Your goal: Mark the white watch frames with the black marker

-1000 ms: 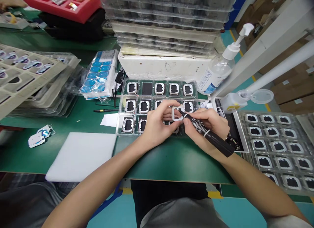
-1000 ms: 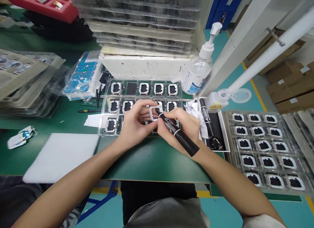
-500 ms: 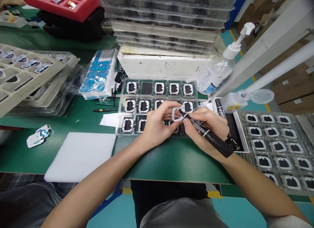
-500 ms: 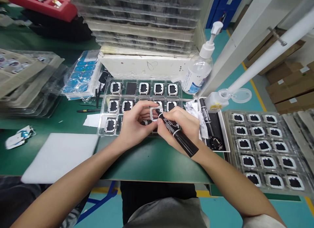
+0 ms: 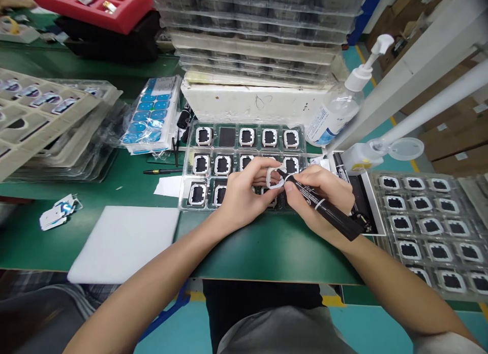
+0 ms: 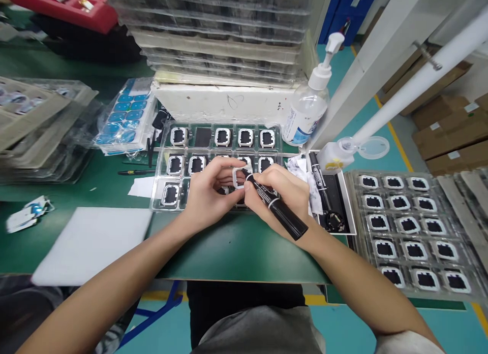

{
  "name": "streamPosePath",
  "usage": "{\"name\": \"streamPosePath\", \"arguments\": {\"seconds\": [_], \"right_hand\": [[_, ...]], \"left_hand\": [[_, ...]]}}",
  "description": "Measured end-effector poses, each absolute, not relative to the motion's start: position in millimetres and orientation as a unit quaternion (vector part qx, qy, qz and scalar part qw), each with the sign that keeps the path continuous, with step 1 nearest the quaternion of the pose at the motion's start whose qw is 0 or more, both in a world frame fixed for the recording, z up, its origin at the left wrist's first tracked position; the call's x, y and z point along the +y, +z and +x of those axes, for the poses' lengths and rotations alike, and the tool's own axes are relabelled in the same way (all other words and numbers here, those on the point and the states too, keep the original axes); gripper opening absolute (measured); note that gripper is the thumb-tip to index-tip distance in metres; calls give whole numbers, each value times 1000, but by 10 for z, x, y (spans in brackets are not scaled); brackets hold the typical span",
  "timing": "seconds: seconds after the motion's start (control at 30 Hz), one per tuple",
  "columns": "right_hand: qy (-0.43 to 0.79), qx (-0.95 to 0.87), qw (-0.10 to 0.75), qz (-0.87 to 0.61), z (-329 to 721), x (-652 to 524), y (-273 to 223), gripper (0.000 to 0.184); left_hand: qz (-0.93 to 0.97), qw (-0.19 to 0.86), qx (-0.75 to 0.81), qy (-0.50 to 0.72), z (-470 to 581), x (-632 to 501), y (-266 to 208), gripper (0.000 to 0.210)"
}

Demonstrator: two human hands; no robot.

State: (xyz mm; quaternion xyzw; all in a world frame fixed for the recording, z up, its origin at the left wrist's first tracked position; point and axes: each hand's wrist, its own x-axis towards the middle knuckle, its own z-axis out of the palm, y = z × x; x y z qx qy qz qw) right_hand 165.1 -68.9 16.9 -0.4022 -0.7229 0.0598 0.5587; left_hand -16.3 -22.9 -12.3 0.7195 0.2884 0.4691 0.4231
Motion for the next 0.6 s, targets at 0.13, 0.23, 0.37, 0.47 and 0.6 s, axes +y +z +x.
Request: {"name": "streamPosePath", "arguments": {"seconds": [0.13,0.23,0.37,0.47,0.6], "right_hand": [[57,-723,559,-404,1653,-690,166,19],[62,-725,559,-398,1653,-691,161,22],[65,-724,562,-394,1650,-687,156,24],[64,-724,562,-395,1645,-687,157,24],[71,-719,565,-398,1644,-702,160,25]], "left_hand": [[723,417,290,468,-168,-230,-124,37],[725,413,288,470,-170,-228,-121,36],[729,405,284,474,-168,-228,-126,35],[731,398,284,477,-167,-233,-138,36],[733,389,287,478,-166,-244,-149,37]]}}
